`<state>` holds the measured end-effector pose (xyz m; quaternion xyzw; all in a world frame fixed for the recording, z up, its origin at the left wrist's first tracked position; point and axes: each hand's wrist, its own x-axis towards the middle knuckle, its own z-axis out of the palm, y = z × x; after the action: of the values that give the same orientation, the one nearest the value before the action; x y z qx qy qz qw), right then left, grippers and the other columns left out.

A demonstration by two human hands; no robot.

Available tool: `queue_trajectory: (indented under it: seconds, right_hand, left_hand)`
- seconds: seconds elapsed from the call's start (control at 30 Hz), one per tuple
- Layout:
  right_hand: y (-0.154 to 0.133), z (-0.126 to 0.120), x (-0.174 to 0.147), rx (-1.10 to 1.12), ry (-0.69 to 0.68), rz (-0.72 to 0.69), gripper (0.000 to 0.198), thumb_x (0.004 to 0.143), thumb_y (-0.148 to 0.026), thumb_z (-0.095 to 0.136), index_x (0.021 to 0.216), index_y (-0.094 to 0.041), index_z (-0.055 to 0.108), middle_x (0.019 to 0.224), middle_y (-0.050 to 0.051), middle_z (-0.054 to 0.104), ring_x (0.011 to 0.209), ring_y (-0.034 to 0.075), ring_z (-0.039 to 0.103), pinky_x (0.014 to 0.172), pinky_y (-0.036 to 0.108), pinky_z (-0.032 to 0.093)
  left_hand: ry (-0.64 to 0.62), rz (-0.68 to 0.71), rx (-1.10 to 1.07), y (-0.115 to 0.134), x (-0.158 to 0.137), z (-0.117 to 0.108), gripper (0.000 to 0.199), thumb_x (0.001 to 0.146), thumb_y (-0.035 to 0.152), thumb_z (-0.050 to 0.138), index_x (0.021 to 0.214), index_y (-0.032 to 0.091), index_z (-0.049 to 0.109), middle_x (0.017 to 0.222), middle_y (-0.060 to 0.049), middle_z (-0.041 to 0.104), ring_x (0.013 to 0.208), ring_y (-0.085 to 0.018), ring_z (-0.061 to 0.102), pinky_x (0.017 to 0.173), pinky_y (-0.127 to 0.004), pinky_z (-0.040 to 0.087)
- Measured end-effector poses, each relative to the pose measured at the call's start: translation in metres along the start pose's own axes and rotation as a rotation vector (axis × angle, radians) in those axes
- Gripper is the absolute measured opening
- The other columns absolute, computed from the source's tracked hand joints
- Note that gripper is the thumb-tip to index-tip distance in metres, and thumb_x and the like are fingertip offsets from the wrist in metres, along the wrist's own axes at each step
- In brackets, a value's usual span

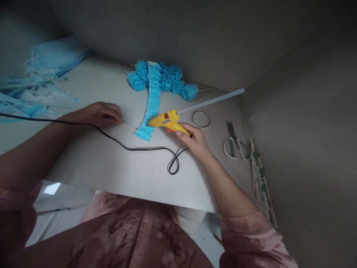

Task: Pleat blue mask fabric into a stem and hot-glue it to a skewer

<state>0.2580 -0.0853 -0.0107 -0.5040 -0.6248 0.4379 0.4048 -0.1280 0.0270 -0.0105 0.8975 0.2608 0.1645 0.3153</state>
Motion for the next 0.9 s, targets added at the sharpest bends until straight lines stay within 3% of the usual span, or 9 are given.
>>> queue_trajectory:
  seconds: [0.2, 0.53, 0.9]
  right_hand:
    - [-0.005, -0.001, 0.002, -0.031, 0.004, 0.035, 0.039, 0.081, -0.054, 0.072, 0.091, -0.017, 0.074, 0.062, -0.003, 0.050, 0.055, 0.010, 0.037, 0.049, 0.025, 0.023]
    - [-0.001, -0.002, 0.010, 0.280, 0.127, 0.104, 0.053, 0.075, -0.073, 0.072, 0.075, -0.021, 0.060, 0.059, -0.002, 0.050, 0.046, 0.008, 0.030, 0.043, 0.026, 0.016]
    - [0.005, 0.002, 0.019, 0.378, 0.133, 0.093, 0.060, 0.072, -0.077, 0.073, 0.081, -0.018, 0.065, 0.059, -0.001, 0.054, 0.043, 0.006, 0.030, 0.042, 0.026, 0.012]
  left_hand:
    - [-0.001, -0.022, -0.004, 0.003, 0.000, 0.000, 0.043, 0.095, 0.057, 0.066, 0.091, 0.017, 0.081, 0.092, -0.009, 0.073, 0.077, -0.014, 0.064, 0.070, -0.021, 0.048]
    - [-0.022, -0.016, 0.006, -0.001, 0.001, -0.002, 0.051, 0.094, 0.066, 0.063, 0.092, 0.019, 0.082, 0.094, -0.010, 0.075, 0.083, -0.016, 0.066, 0.078, -0.021, 0.050]
    - [-0.005, 0.005, 0.048, -0.005, 0.002, -0.005, 0.050, 0.094, 0.065, 0.062, 0.090, 0.020, 0.081, 0.091, -0.009, 0.075, 0.082, -0.015, 0.068, 0.077, -0.021, 0.051]
